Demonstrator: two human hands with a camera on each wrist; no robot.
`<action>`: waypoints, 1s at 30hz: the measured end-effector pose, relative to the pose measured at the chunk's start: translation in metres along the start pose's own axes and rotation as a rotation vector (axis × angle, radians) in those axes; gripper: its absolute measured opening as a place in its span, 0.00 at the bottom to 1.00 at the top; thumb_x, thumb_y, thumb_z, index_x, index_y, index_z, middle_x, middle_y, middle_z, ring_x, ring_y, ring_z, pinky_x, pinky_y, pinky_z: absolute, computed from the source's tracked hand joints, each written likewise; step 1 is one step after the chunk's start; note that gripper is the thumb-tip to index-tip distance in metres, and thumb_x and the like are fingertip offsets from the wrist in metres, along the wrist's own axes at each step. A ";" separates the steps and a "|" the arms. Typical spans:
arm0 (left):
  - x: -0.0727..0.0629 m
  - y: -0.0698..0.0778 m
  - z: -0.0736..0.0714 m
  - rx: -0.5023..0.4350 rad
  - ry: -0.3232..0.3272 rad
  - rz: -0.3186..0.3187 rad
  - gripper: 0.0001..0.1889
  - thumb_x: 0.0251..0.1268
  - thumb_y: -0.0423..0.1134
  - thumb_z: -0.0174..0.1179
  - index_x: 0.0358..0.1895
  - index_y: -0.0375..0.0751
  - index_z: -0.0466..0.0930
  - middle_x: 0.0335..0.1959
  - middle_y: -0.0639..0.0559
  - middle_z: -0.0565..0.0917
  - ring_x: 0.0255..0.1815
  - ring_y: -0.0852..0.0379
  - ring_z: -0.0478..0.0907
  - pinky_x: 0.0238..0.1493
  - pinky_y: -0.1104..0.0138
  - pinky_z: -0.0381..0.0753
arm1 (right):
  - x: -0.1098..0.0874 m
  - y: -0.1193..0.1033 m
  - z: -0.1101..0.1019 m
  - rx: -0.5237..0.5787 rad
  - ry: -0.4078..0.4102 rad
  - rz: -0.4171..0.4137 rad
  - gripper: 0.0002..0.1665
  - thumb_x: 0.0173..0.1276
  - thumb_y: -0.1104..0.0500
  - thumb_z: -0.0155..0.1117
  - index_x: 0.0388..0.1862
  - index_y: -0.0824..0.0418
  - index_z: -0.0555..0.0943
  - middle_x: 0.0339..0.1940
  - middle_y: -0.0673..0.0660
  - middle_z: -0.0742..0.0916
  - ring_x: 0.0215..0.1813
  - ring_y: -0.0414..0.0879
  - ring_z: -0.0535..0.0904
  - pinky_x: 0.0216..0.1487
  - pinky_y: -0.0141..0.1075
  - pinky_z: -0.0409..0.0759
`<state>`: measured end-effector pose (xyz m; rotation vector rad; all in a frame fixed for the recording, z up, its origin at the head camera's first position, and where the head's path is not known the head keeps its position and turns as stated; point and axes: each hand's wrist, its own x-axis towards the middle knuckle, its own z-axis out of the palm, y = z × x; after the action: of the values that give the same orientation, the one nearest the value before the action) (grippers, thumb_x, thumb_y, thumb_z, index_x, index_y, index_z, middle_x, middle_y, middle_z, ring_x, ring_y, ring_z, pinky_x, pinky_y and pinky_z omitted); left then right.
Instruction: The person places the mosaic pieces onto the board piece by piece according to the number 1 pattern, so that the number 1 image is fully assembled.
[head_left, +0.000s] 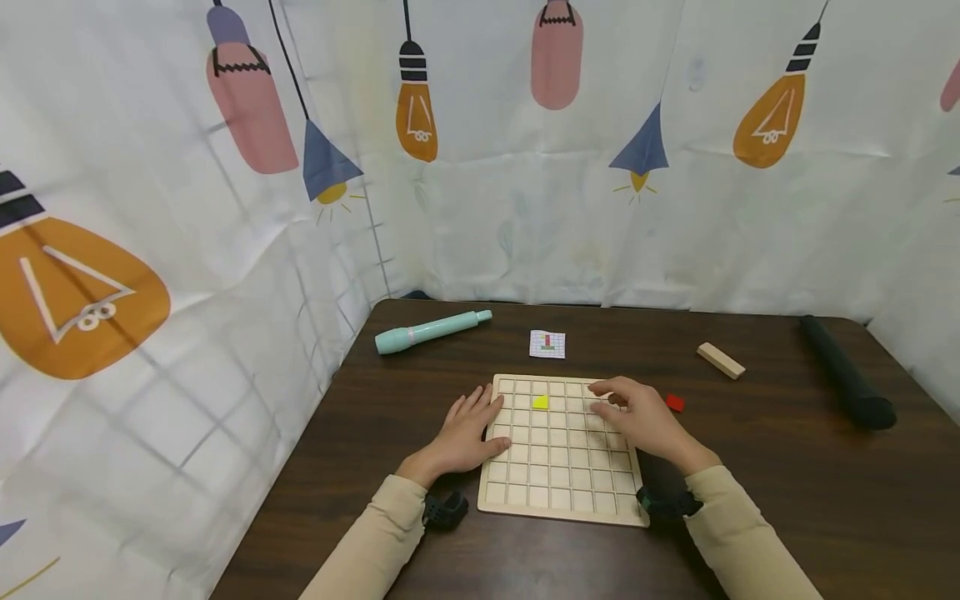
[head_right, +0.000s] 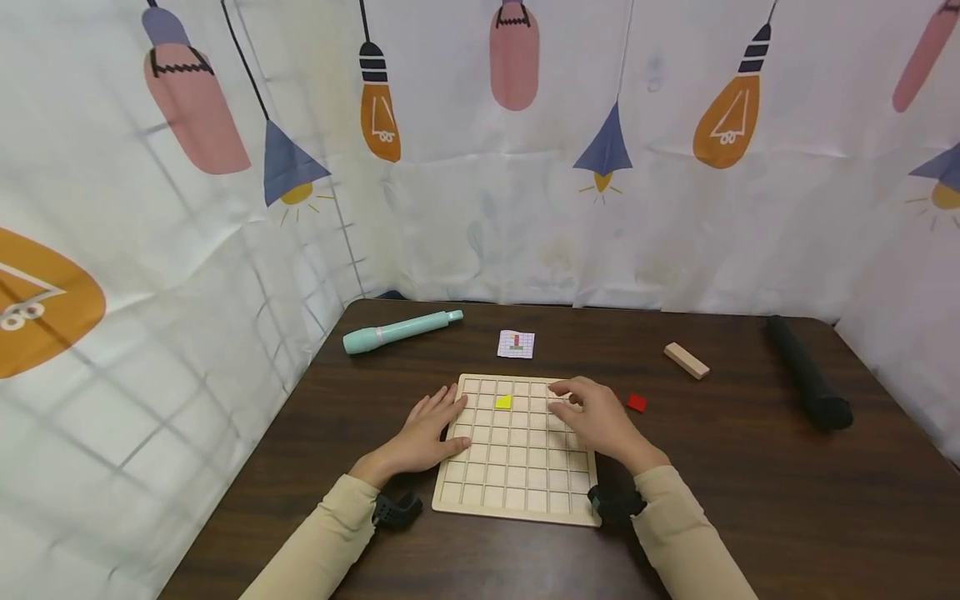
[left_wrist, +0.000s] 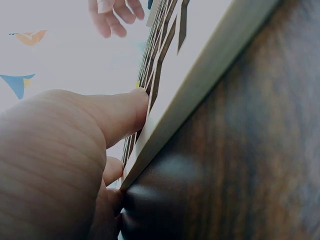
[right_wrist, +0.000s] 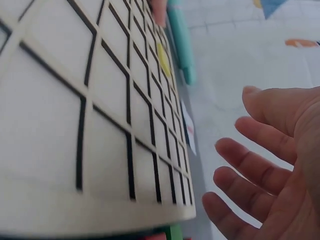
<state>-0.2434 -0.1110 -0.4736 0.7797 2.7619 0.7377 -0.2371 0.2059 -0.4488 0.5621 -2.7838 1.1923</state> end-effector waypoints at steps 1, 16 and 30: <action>0.000 0.000 0.000 -0.002 -0.003 -0.003 0.38 0.73 0.53 0.54 0.77 0.38 0.52 0.80 0.40 0.43 0.80 0.43 0.37 0.75 0.46 0.35 | -0.002 0.003 -0.003 0.008 0.020 0.005 0.22 0.70 0.52 0.64 0.59 0.61 0.80 0.56 0.58 0.83 0.56 0.58 0.79 0.54 0.55 0.78; -0.001 -0.001 0.000 0.007 -0.003 -0.006 0.39 0.72 0.54 0.54 0.78 0.39 0.51 0.80 0.41 0.43 0.80 0.44 0.37 0.75 0.45 0.35 | -0.022 0.060 -0.042 -0.113 0.327 0.141 0.15 0.73 0.54 0.61 0.51 0.61 0.83 0.39 0.58 0.86 0.31 0.42 0.76 0.27 0.34 0.74; -0.001 -0.001 0.001 0.011 -0.012 -0.015 0.39 0.73 0.56 0.52 0.78 0.41 0.51 0.80 0.44 0.42 0.80 0.47 0.36 0.75 0.47 0.34 | -0.041 0.095 -0.061 -0.190 0.343 0.196 0.18 0.73 0.51 0.61 0.50 0.63 0.84 0.44 0.64 0.87 0.41 0.54 0.81 0.36 0.38 0.77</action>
<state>-0.2424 -0.1119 -0.4750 0.7622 2.7607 0.7140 -0.2372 0.3215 -0.4797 0.0621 -2.6546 0.9313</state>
